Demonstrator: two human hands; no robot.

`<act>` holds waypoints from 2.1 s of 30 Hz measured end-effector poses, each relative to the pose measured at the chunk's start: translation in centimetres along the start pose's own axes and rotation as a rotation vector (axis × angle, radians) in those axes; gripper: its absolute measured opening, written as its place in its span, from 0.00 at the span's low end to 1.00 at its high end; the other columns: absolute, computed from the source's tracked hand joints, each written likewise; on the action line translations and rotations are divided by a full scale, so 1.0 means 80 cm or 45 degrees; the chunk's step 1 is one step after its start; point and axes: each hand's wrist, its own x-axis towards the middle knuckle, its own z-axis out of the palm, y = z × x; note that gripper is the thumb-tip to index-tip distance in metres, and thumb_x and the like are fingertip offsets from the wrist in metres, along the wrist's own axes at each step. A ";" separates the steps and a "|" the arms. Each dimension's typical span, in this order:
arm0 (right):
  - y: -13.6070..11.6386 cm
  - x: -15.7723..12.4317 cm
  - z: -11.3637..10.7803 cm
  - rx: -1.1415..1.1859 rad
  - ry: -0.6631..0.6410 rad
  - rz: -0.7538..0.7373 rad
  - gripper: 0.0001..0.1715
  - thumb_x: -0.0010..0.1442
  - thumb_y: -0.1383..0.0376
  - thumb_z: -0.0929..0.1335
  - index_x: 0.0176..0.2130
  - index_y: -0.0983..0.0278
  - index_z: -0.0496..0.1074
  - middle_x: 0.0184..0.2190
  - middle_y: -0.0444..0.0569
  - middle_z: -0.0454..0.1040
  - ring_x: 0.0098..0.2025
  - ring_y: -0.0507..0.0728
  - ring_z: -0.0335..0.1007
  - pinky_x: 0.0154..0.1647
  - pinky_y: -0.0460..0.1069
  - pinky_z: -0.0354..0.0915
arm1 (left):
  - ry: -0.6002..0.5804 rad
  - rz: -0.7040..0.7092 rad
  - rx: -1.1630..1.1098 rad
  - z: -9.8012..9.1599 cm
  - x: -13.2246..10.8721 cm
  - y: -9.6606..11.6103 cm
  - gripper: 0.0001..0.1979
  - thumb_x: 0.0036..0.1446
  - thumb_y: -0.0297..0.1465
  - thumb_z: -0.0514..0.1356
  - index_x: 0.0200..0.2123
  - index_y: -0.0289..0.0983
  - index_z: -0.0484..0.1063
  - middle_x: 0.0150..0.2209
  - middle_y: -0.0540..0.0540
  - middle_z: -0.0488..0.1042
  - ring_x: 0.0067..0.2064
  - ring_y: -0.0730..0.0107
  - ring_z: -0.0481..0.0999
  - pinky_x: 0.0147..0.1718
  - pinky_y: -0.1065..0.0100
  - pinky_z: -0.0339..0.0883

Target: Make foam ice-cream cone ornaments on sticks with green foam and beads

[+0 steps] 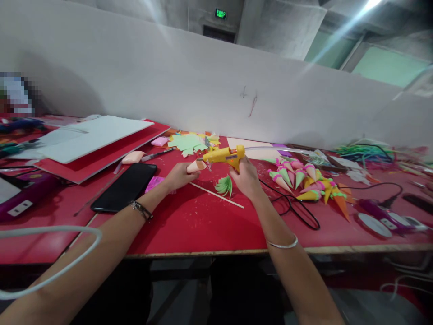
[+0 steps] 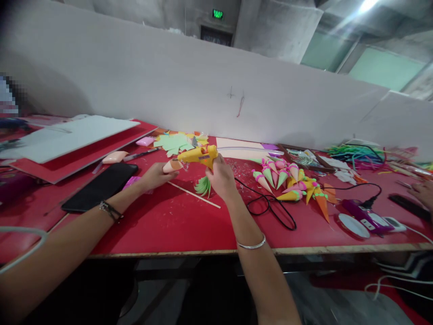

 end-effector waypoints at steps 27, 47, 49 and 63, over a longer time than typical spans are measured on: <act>-0.005 -0.002 -0.001 0.258 -0.103 0.066 0.20 0.45 0.54 0.66 0.35 0.65 0.64 0.29 0.50 0.70 0.30 0.56 0.67 0.27 0.48 0.61 | 0.263 0.067 0.940 -0.013 0.001 -0.005 0.12 0.53 0.37 0.49 0.35 0.37 0.67 0.27 0.43 0.73 0.30 0.62 0.72 0.20 0.71 0.49; 0.001 -0.002 0.001 0.066 -0.237 -0.055 0.12 0.48 0.65 0.60 0.35 0.66 0.61 0.30 0.51 0.69 0.30 0.56 0.64 0.28 0.48 0.59 | 0.342 0.215 1.017 -0.031 -0.002 -0.008 0.12 0.55 0.34 0.47 0.31 0.36 0.68 0.26 0.44 0.72 0.29 0.65 0.71 0.23 0.70 0.53; 0.003 -0.001 0.001 0.052 -0.229 -0.063 0.12 0.48 0.65 0.60 0.36 0.66 0.61 0.31 0.51 0.69 0.32 0.57 0.65 0.29 0.49 0.59 | 0.349 0.216 1.010 -0.032 -0.003 -0.010 0.12 0.54 0.34 0.47 0.31 0.36 0.68 0.26 0.44 0.72 0.29 0.64 0.72 0.23 0.70 0.53; 0.005 0.000 -0.001 0.003 -0.146 -0.051 0.14 0.49 0.66 0.61 0.38 0.67 0.62 0.34 0.54 0.69 0.33 0.59 0.67 0.31 0.49 0.60 | 0.276 0.163 0.962 -0.033 -0.004 -0.007 0.11 0.51 0.36 0.50 0.32 0.37 0.67 0.28 0.46 0.74 0.29 0.65 0.72 0.22 0.71 0.51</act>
